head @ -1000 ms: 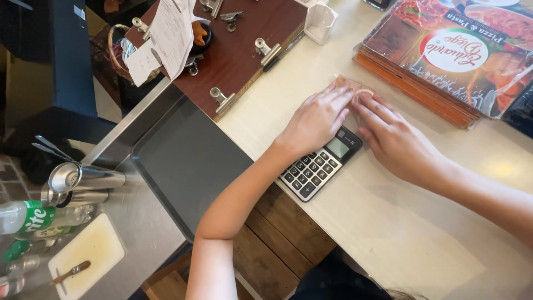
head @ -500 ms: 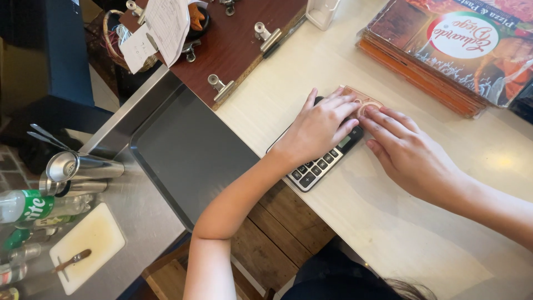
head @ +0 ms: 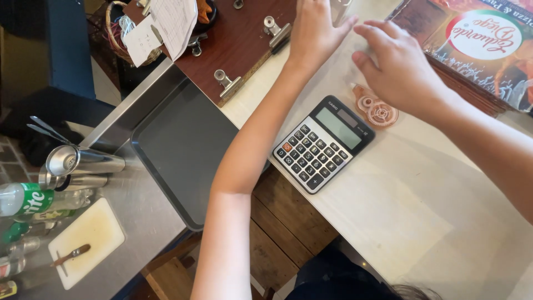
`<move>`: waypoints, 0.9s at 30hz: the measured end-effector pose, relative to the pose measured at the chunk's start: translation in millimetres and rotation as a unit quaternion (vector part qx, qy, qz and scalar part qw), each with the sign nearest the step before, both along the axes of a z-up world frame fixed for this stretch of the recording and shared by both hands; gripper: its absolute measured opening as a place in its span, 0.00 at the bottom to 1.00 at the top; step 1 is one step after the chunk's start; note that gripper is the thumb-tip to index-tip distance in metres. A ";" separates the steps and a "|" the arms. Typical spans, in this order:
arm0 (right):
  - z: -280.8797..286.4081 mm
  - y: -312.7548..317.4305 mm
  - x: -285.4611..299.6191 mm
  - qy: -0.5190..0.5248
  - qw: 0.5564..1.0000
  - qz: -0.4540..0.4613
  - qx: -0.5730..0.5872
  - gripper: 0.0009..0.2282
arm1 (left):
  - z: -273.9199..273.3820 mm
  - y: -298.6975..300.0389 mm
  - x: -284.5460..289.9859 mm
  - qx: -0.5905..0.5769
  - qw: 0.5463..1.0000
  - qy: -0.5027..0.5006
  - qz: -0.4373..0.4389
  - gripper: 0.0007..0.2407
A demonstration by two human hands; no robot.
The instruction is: Organizing bar equipment, using a calculator, and wiping down counters and cabinets with a cloth.
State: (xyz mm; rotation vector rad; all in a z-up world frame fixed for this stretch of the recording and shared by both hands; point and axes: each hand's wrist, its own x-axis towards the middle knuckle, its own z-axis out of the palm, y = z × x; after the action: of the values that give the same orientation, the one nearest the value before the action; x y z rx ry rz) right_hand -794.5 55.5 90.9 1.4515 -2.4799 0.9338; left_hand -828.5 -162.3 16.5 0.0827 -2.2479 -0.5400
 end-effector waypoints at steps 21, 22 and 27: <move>-22.3 1.0 -21.6 -0.049 0.999 -0.017 0.002 0.28 | -18.6 19.3 -4.7 0.089 0.985 -0.045 -0.140 0.26; -22.4 0.9 -21.2 -0.051 0.999 -0.015 0.003 0.28 | -20.9 18.5 -5.2 0.090 0.985 -0.047 -0.138 0.26; -23.6 4.7 -22.0 -0.036 0.999 0.003 -0.009 0.26 | -8.0 19.0 4.4 0.085 0.982 -0.128 -0.113 0.24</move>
State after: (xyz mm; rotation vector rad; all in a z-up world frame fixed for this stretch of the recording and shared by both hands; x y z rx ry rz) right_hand -816.5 60.2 67.2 1.4458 -2.5124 1.0235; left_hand -824.1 -143.3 8.5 -0.0199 -2.4726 -0.8868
